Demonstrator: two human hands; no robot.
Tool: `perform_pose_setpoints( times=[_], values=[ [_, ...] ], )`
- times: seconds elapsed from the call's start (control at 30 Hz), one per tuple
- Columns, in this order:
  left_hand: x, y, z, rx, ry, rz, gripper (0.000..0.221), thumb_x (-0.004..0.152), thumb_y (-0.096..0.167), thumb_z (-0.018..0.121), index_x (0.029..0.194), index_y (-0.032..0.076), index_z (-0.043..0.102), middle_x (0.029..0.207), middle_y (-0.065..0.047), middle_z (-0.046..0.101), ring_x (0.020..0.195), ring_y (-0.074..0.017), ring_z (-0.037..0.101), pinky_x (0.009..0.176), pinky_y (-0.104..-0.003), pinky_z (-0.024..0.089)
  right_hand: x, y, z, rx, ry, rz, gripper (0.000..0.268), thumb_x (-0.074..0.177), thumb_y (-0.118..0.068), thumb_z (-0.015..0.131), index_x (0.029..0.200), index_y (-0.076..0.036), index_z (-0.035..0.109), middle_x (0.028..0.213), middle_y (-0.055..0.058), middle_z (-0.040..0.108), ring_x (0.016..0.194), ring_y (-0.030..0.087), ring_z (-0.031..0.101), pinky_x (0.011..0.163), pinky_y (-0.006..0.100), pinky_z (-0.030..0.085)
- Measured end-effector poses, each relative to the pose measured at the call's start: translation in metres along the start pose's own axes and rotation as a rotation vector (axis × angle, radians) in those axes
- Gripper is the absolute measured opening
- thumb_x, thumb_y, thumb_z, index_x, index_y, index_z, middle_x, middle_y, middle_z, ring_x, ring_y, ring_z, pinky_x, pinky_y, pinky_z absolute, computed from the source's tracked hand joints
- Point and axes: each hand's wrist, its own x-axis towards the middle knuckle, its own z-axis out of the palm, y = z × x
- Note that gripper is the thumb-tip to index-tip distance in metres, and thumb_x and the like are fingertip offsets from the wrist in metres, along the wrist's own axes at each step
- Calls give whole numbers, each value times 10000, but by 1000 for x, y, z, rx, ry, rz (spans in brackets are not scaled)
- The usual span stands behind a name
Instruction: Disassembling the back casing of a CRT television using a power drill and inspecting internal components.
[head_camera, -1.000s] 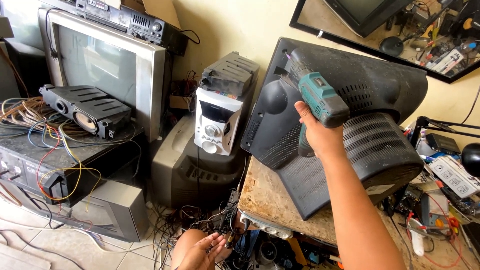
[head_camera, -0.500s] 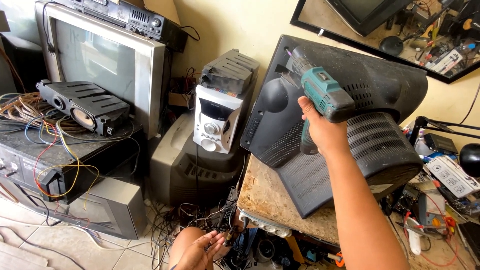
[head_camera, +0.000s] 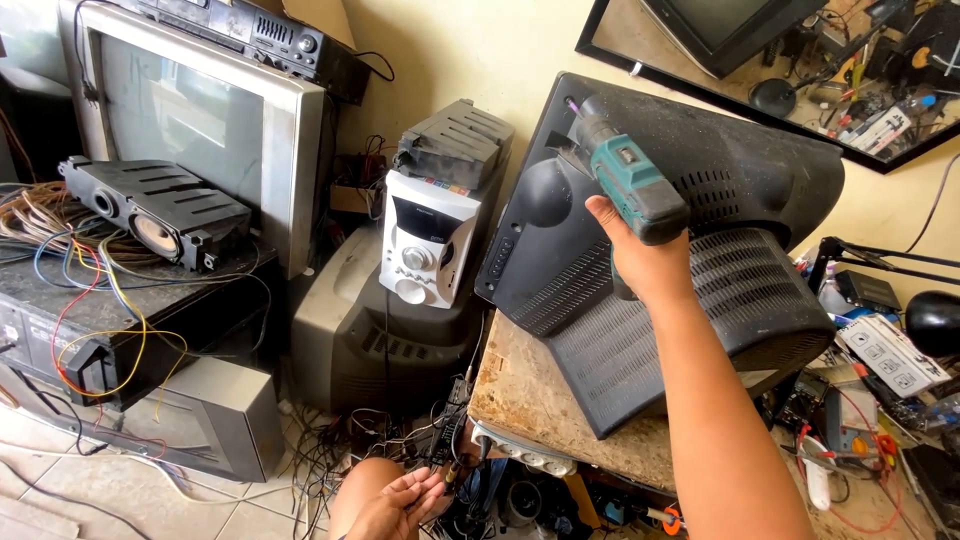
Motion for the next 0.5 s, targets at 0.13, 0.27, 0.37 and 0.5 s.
perform_pose_setpoints(
  times=[0.13, 0.27, 0.37, 0.5],
  values=[
    [20, -11, -21, -25, -34, 65, 201, 1021, -130, 473, 1210, -92, 529, 1280, -381, 637, 1178, -465, 629, 1019, -498, 526, 2, -3, 1, -104, -20, 76, 534, 845, -581, 727, 1185, -170, 706, 1191, 27, 734, 1127, 231, 664, 935, 383, 502],
    [51, -17, -54, -18, -138, 67, 99, 1014, -120, 484, 1074, -81, 553, 1257, -362, 668, 1193, -432, 649, 1057, -479, 527, 7, -1, 0, -131, -30, 46, 500, 838, -560, 778, 1070, -123, 705, 1081, 37, 757, 1018, 243, 704, 858, 382, 531],
    [50, -23, -55, 37, -145, 81, 65, 994, -86, 554, 1050, -70, 585, 1250, -339, 697, 1194, -409, 674, 983, -389, 558, 8, -6, -3, -34, -25, 91, 678, 835, -593, 702, 1341, -150, 616, 1321, 65, 664, 1244, 272, 606, 1029, 444, 465],
    [14, -31, -28, 130, -64, 83, 279, 971, 16, 641, 1219, -105, 683, 1152, -244, 746, 1102, -305, 712, 853, -282, 572, 10, 4, -8, -58, -55, -29, 602, 875, -541, 716, 1301, -124, 629, 1286, 68, 668, 1222, 263, 605, 1031, 437, 466]
  ],
)
